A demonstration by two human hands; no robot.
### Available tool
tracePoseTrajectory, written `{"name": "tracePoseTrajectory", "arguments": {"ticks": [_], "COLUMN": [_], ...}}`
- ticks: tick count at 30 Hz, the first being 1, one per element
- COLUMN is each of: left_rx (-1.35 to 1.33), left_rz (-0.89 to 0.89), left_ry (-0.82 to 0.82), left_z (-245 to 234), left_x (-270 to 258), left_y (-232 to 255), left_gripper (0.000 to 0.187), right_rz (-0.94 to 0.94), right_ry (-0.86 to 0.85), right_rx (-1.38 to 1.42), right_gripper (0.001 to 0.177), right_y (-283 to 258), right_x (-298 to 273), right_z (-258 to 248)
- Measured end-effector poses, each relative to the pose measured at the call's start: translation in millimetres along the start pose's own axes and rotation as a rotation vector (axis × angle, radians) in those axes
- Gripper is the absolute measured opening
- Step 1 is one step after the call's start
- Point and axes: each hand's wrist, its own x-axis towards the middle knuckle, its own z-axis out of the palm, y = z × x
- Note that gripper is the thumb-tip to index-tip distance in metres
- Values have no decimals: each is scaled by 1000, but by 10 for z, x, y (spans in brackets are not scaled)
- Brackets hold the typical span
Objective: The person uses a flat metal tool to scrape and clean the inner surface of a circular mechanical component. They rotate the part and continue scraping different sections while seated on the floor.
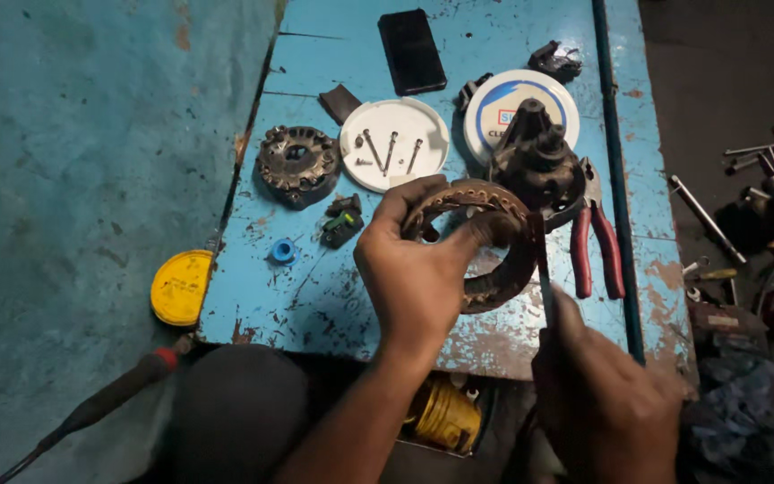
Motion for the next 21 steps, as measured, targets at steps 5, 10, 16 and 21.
{"name": "tracePoseTrajectory", "arguments": {"ticks": [5, 10, 16, 21], "left_rx": [137, 160, 215, 81], "left_rz": [153, 156, 235, 284], "left_ry": [-28, -98, -118, -228], "left_z": [106, 131, 173, 60], "left_x": [-57, -51, 226, 144], "left_y": [-48, 57, 283, 273], "left_gripper": [51, 47, 45, 48], "right_rz": [24, 98, 266, 423], "right_ry": [48, 4, 0, 154], "right_rx": [-24, 83, 227, 197], "right_gripper": [53, 49, 40, 45], "right_y": [129, 244, 84, 421], "right_x": [45, 265, 572, 337], "right_z": [21, -236, -541, -334]}}
